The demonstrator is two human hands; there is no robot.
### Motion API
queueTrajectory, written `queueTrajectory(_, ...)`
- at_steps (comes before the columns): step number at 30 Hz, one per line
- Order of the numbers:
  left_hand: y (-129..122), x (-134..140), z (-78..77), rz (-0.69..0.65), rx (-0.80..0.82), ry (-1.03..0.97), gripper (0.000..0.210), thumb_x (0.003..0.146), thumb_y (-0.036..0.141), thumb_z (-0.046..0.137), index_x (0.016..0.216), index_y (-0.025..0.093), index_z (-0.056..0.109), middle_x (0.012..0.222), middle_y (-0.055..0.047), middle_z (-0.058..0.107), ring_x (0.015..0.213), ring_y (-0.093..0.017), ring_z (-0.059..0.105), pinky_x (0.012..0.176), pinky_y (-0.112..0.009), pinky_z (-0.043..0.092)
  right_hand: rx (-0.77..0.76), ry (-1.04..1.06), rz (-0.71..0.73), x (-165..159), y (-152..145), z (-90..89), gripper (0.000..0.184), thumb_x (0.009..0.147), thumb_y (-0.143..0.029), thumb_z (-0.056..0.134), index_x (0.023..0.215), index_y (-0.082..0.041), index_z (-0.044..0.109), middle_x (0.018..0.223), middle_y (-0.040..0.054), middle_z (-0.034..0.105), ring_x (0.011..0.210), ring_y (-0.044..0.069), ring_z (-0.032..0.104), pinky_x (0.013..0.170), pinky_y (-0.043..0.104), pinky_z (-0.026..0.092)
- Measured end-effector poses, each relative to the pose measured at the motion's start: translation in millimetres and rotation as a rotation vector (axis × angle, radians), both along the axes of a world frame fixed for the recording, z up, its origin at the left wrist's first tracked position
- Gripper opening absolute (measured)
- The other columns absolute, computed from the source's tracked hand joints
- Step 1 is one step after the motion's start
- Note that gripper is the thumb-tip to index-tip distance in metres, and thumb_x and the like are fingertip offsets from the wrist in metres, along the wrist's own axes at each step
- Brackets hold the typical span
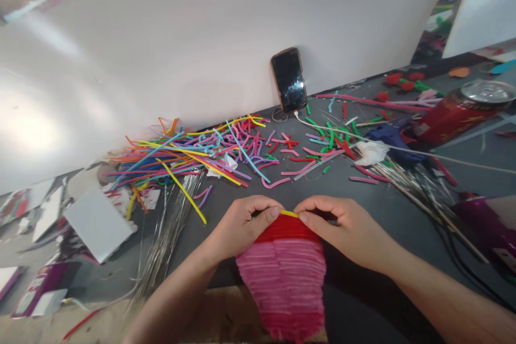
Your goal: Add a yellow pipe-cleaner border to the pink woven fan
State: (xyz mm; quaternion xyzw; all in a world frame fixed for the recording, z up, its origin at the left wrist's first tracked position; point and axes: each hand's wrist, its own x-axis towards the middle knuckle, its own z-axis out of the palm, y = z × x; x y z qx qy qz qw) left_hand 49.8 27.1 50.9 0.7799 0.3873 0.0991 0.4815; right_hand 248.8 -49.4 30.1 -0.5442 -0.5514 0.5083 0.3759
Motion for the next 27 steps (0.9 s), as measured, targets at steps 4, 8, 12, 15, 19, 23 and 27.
queueTrajectory(4,1,1,1.1,-0.039,0.038,0.039,0.025,0.091,0.034,0.047,0.085,0.018,0.067,0.082,0.000,0.067,0.076,-0.012,0.058,0.072,-0.021,0.043,-0.034,0.051,0.009,-1,1,-0.1,0.019,0.085,-0.029,0.051,0.086,-0.021,0.068,0.081,-0.0007,0.071,0.074,0.015,0.065,0.065,0.022,0.049)
queueTrajectory(8,3,3,0.0,-0.050,0.043,0.075,0.025,0.091,0.033,0.046,0.084,0.018,0.065,0.080,0.001,0.065,0.073,-0.012,0.057,0.069,-0.021,0.042,-0.032,0.031,0.042,4,3,-3.1,0.021,0.086,-0.030,0.051,0.090,-0.022,0.070,0.087,0.0005,0.072,0.079,0.016,0.065,0.070,0.024,0.050)
queueTrajectory(12,5,1,-2.6,-0.037,0.039,0.113,0.025,0.090,0.034,0.045,0.082,0.018,0.063,0.077,0.002,0.064,0.072,-0.012,0.056,0.068,-0.021,0.041,-0.070,0.037,0.082,15,7,-7.1,0.025,0.087,-0.034,0.051,0.097,-0.021,0.070,0.090,0.0022,0.072,0.077,0.016,0.066,0.071,0.026,0.050)
queueTrajectory(15,8,-1,-4.2,-0.025,0.038,0.136,0.025,0.090,0.034,0.045,0.081,0.018,0.062,0.076,0.003,0.063,0.071,-0.011,0.055,0.068,-0.021,0.041,-0.128,0.066,0.156,20,9,-6.4,0.027,0.087,-0.034,0.050,0.100,-0.020,0.069,0.087,0.0021,0.072,0.071,0.014,0.065,0.067,0.025,0.050)
queueTrajectory(19,10,-4,-6.4,-0.014,0.032,0.167,0.027,0.090,0.035,0.042,0.081,0.018,0.060,0.076,0.002,0.062,0.071,-0.012,0.054,0.067,-0.021,0.042,-0.175,0.083,0.261,22,9,-3.4,0.027,0.087,-0.032,0.050,0.103,-0.020,0.069,0.082,0.0011,0.070,0.068,0.013,0.063,0.068,0.024,0.048)
queueTrajectory(23,13,-5,-8.2,-0.024,0.032,0.183,0.027,0.090,0.036,0.041,0.082,0.018,0.059,0.076,0.002,0.060,0.072,-0.013,0.054,0.069,-0.023,0.042,-0.247,0.088,0.303,22,9,-6.5,0.024,0.086,-0.035,0.051,0.087,-0.018,0.068,0.070,0.0001,0.068,0.064,0.012,0.061,0.062,0.023,0.047)
queueTrajectory(27,16,-5,-11.7,-0.021,0.016,0.172,0.027,0.089,0.037,0.042,0.081,0.018,0.059,0.076,0.002,0.060,0.072,-0.013,0.054,0.068,-0.023,0.043,-0.321,0.134,0.279,19,11,-14.0,0.023,0.081,-0.039,0.059,0.074,-0.018,0.062,0.062,-0.0028,0.060,0.054,0.009,0.055,0.051,0.020,0.044)
